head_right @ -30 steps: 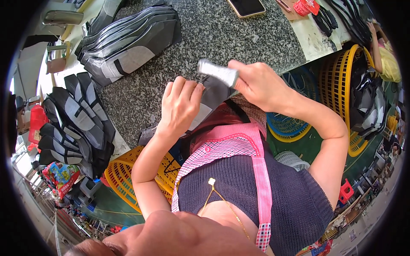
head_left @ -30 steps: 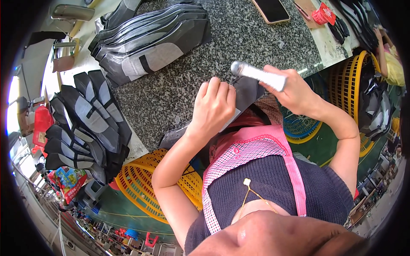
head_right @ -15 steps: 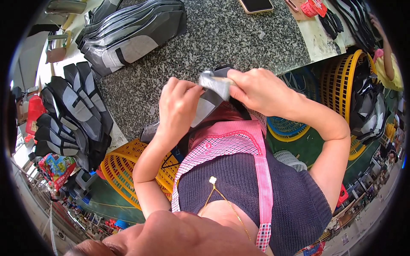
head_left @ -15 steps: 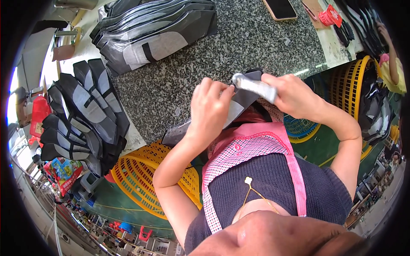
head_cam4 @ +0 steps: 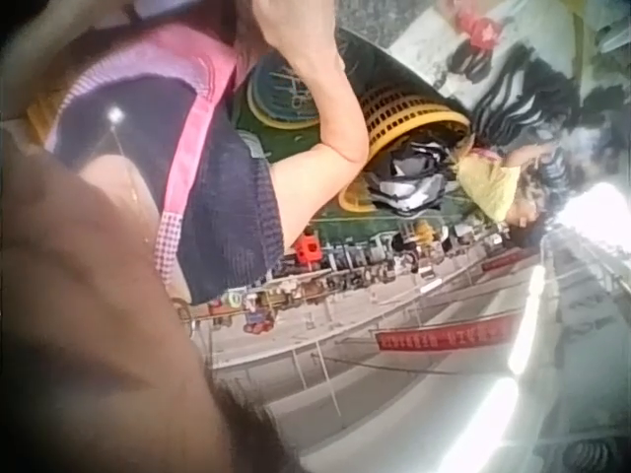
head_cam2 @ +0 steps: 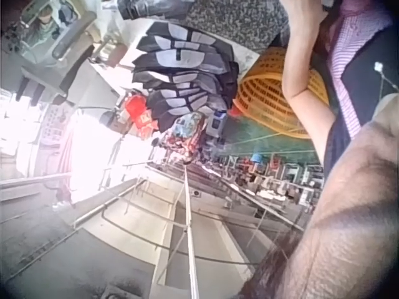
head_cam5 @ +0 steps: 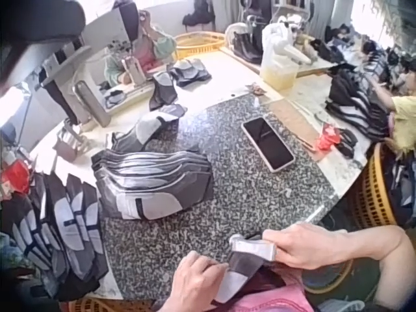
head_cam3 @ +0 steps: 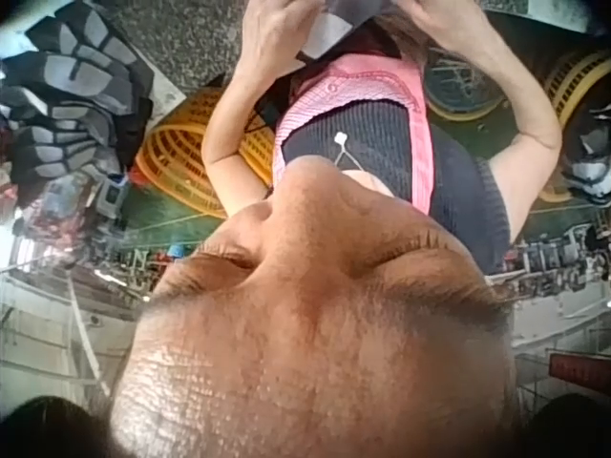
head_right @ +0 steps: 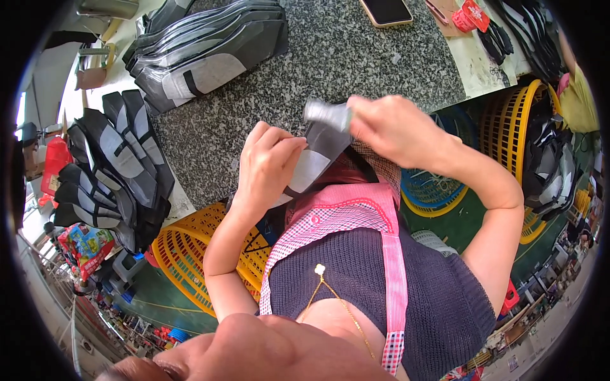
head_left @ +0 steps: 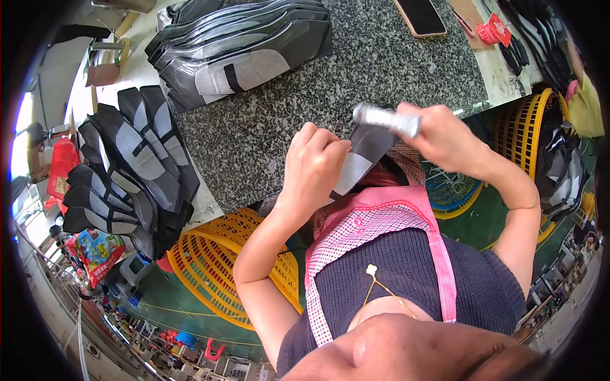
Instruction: Hammering the edges and seams of shoe upper components at a factory workbench.
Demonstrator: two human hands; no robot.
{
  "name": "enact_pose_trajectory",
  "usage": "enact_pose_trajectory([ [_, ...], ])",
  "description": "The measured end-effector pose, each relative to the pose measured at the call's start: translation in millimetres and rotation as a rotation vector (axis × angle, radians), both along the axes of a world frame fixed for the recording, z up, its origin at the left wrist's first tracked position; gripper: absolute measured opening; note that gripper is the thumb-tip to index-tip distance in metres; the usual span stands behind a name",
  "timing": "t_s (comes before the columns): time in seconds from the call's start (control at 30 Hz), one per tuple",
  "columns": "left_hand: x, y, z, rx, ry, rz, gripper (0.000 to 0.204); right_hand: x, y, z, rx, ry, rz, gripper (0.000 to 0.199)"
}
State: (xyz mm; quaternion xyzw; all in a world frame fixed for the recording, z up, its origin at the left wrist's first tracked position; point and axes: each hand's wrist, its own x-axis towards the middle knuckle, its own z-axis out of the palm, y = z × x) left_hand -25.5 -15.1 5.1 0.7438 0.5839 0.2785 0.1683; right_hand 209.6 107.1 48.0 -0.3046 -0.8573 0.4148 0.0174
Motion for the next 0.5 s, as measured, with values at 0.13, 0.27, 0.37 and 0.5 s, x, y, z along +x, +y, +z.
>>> enact_pose_trajectory([
  [0.13,8,21,-4,0.052,-0.006,0.049,0.007,1,1,14,0.072,0.194,-0.253,0.021],
  [0.27,19,48,-3,0.025,-0.054,0.088,0.010,11,0,-14,0.080,-0.018,-0.181,0.025],
  [0.37,6,40,13,-0.466,-0.374,0.227,0.012,9,1,-14,0.047,0.003,-0.200,0.024],
  [0.5,9,24,-1,-0.108,-0.219,0.135,0.007,10,11,-16,0.054,0.045,-0.176,0.022],
])
